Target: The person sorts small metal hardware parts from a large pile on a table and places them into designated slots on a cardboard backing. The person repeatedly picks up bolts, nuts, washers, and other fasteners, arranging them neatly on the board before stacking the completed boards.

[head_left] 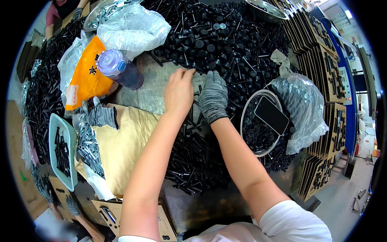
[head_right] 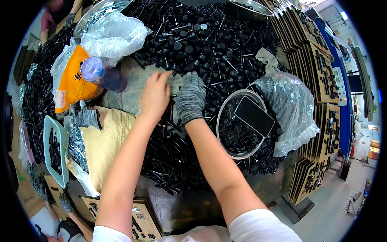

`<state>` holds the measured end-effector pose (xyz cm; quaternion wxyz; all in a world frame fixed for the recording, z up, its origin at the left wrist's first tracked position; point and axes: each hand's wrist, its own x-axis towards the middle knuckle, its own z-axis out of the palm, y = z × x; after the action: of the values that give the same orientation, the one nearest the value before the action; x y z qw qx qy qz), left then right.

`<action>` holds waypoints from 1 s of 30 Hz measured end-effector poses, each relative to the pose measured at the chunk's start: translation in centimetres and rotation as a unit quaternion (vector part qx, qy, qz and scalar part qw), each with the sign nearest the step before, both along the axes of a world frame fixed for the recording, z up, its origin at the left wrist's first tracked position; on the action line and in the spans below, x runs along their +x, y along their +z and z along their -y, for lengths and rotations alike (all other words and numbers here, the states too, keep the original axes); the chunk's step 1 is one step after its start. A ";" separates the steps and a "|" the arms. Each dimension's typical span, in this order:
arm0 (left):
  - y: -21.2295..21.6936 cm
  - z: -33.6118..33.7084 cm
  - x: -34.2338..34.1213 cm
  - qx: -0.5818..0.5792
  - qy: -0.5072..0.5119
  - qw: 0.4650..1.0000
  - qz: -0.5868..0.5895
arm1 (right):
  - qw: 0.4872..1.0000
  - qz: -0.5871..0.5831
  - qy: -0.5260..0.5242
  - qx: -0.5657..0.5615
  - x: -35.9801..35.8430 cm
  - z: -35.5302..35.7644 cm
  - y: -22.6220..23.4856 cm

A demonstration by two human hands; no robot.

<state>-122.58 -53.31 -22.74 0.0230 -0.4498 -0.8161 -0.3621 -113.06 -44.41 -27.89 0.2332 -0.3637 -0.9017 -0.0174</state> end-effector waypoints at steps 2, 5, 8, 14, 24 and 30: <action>-2.2 -2.0 -0.5 0.076 -0.036 0.995 -0.050 | 0.996 -0.002 -0.044 -0.075 -0.6 0.4 1.7; -2.9 -4.0 -0.4 -0.077 0.006 0.997 -0.005 | 0.993 -0.025 -0.041 -0.111 0.2 -1.1 3.7; -4.0 -5.2 1.7 -0.159 0.046 0.984 0.068 | 0.992 0.089 -0.040 -0.083 0.6 -1.6 3.0; -4.2 -4.9 2.9 -0.063 0.080 0.994 0.048 | 0.959 0.174 -0.119 -0.192 -0.7 -1.8 4.2; -5.6 -2.8 2.6 -0.146 0.049 0.983 0.103 | 0.919 0.148 -0.184 -0.315 -2.4 -0.8 5.1; -2.7 -1.9 1.6 -0.255 0.037 0.955 0.150 | 0.907 0.053 -0.153 -0.390 -1.9 -0.9 4.6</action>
<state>-121.00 -51.42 -25.44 -0.2014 -0.3512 -0.8912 -0.2045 -114.93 -43.51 -23.29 0.0192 -0.5573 -0.7810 0.2812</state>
